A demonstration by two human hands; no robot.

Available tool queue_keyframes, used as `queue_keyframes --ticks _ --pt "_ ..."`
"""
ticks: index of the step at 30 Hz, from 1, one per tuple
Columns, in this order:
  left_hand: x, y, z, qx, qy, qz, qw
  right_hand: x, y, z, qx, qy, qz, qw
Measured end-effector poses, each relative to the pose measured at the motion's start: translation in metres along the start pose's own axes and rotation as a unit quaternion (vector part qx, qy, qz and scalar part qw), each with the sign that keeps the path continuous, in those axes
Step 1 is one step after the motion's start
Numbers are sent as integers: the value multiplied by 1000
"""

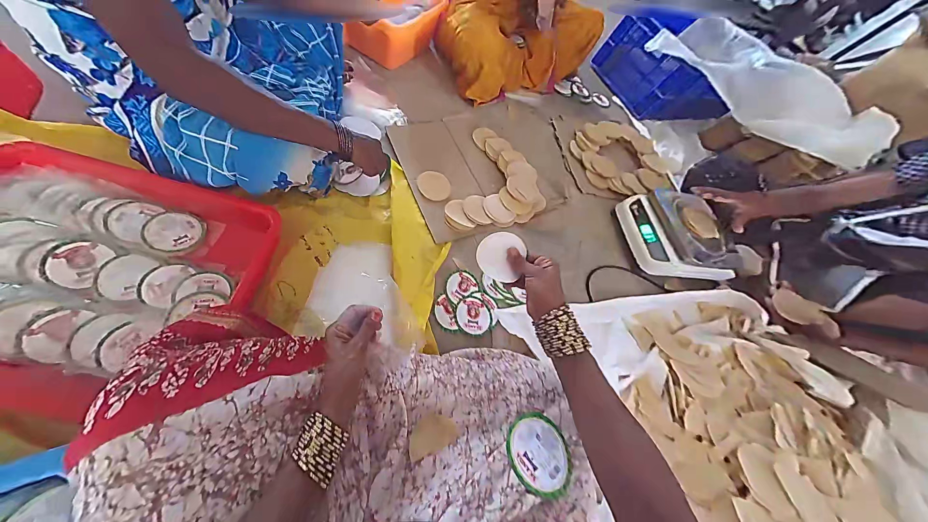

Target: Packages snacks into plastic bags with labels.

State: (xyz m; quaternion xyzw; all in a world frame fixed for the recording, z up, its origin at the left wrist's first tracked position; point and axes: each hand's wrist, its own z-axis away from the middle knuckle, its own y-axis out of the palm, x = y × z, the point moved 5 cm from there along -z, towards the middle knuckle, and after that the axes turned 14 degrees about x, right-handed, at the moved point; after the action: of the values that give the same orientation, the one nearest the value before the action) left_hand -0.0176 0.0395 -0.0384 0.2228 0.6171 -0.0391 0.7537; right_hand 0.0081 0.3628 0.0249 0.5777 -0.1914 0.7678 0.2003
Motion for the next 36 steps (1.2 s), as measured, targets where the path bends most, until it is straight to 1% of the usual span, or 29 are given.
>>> queue_keyframes --ticks 1,2,3,4,6,8,10,12,13,14,16,18,19,20,22,24,26,29,31,33,36 --pt "1 0 -1 3 1 7 1000 -2 8 -16 -1 3 13 1000" --pt "4 0 -1 7 4 15 1000 -4 15 -34 -5 -9 51 999" --pt "6 0 -2 10 7 22 1000 -3 20 -54 -8 -31 118 993" --pt "8 0 -2 13 7 27 1000 1 27 -73 -15 -53 205 977" --pt "10 1 -2 16 6 41 999 19 49 -106 -18 -83 367 926" --pt "12 1 -3 13 6 57 998 34 82 -134 -2 -81 496 864" --pt "15 0 -4 1 4 69 998 27 111 -171 38 -79 575 813" --pt "16 -1 -4 -9 -12 78 997 5 133 -204 112 -74 614 778" --pt "17 -1 -4 -12 -16 82 996 -11 140 -220 155 -71 609 774" --pt "17 -2 -3 -15 -18 88 996 -24 145 -234 180 -61 606 773" --pt "18 -2 -2 -23 -25 95 995 -31 154 -241 163 -35 599 783" --pt "19 -2 -2 -31 -27 95 995 -31 162 -248 146 -2 609 780" --pt "19 -2 -2 -32 -26 93 995 -30 164 -250 152 4 607 780" --pt "19 -3 -2 -34 -27 91 995 -31 166 -253 161 4 610 775" --pt "20 -3 -3 -37 -34 87 995 -35 170 -256 177 12 632 755" --pt "20 -2 -3 -35 -36 84 995 -38 173 -252 182 19 640 746" --pt "21 -3 -3 -35 -29 83 996 -37 180 -238 193 9 646 739" --pt "19 -2 -3 -32 -28 78 996 -36 189 -207 224 15 670 707" --pt "18 -2 -3 -27 -26 63 997 -27 193 -182 236 37 674 699" --pt "15 -2 -3 -21 -27 46 998 -12 186 -167 225 39 655 720" --pt "15 -2 -3 -22 -7 63 998 8 162 -155 171 8 593 787"
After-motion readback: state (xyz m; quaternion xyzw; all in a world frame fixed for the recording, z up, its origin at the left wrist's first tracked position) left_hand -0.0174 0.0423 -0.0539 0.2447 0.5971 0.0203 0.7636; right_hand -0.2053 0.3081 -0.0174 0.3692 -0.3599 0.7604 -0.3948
